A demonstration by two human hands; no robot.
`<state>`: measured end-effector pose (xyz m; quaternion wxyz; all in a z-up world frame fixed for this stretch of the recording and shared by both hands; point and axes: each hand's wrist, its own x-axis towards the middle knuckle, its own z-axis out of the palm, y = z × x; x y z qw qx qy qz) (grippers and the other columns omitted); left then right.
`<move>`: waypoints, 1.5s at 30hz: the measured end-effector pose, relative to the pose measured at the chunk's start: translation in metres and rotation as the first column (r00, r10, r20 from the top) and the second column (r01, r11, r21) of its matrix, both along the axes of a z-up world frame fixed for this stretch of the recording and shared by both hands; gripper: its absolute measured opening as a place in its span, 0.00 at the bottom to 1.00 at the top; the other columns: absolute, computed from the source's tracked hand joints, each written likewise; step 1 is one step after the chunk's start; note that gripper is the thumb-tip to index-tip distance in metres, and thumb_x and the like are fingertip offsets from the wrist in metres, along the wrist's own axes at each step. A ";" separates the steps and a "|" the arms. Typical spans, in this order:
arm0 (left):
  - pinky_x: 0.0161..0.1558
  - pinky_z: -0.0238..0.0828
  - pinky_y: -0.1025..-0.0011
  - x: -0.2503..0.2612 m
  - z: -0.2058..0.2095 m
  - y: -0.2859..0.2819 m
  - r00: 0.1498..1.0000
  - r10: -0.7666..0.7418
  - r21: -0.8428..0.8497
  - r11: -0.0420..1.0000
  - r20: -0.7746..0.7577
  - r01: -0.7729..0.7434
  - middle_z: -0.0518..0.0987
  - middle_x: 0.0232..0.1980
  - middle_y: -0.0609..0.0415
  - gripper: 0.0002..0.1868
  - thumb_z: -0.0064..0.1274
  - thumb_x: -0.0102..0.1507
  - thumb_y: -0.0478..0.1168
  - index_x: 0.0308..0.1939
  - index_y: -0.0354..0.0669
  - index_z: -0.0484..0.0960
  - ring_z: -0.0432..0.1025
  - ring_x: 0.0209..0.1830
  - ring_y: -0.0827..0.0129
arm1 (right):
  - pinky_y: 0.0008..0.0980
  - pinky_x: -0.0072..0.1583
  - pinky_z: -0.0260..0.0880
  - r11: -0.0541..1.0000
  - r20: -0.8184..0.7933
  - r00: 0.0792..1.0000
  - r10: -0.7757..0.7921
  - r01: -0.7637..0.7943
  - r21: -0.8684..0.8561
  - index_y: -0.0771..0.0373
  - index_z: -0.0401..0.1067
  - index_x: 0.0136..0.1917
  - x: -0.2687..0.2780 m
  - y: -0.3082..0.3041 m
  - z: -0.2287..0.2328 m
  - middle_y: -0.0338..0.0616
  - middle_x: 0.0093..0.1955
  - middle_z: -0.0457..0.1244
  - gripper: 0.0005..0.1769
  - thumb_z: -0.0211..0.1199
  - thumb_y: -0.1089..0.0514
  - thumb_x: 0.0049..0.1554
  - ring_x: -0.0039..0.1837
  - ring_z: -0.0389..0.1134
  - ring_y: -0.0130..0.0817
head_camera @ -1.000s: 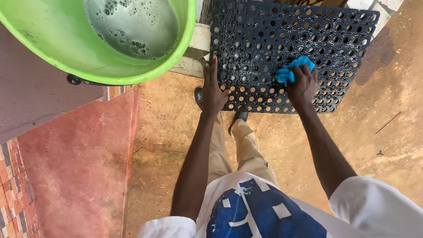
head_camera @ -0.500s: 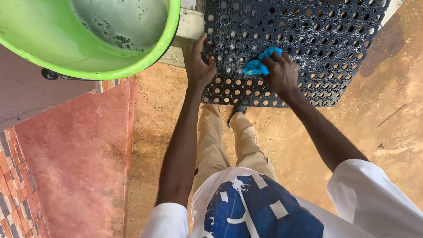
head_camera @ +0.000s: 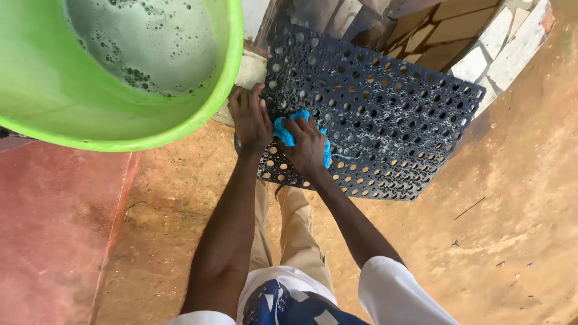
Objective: Cleaning a rubber mat using a cloth and soapy water.
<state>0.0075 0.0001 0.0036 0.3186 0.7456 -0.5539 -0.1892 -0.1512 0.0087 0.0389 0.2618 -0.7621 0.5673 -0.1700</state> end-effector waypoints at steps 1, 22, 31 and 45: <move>0.69 0.55 0.44 0.001 0.002 -0.001 1.000 -0.003 -0.012 1.000 0.012 0.003 0.73 0.59 0.43 0.18 0.37 0.74 0.40 0.66 0.42 0.71 0.61 0.66 0.43 | 0.43 0.47 0.74 0.993 -0.087 0.989 0.121 -0.121 0.004 0.55 0.77 0.56 -0.016 -0.005 0.001 0.40 0.53 0.68 0.28 0.78 0.60 0.40 0.52 0.69 0.42; 0.68 0.55 0.44 -0.006 0.010 0.005 0.997 -0.065 -0.029 0.997 0.039 0.066 0.72 0.55 0.39 0.18 0.40 0.69 0.32 0.64 0.37 0.71 0.61 0.63 0.42 | 0.42 0.43 0.74 0.982 -0.112 0.978 0.175 -0.181 -0.045 0.55 0.78 0.49 -0.042 0.006 0.001 0.39 0.48 0.68 0.24 0.76 0.63 0.37 0.50 0.68 0.41; 0.67 0.56 0.47 -0.007 0.009 0.010 0.998 -0.035 0.034 0.999 0.048 0.033 0.72 0.52 0.42 0.23 0.42 0.62 0.28 0.62 0.38 0.72 0.62 0.62 0.46 | 0.39 0.40 0.68 0.997 -0.288 0.957 -0.028 0.004 -0.083 0.55 0.78 0.44 -0.147 0.043 -0.002 0.38 0.44 0.67 0.16 0.81 0.55 0.44 0.43 0.66 0.36; 0.67 0.57 0.49 -0.004 0.009 0.007 1.000 -0.022 0.047 0.999 0.008 0.022 0.73 0.55 0.45 0.22 0.44 0.64 0.29 0.63 0.41 0.73 0.62 0.64 0.47 | 0.44 0.42 0.71 0.988 -0.209 0.968 0.143 -0.127 0.089 0.53 0.78 0.56 -0.084 0.019 0.013 0.45 0.48 0.67 0.23 0.77 0.54 0.46 0.48 0.68 0.45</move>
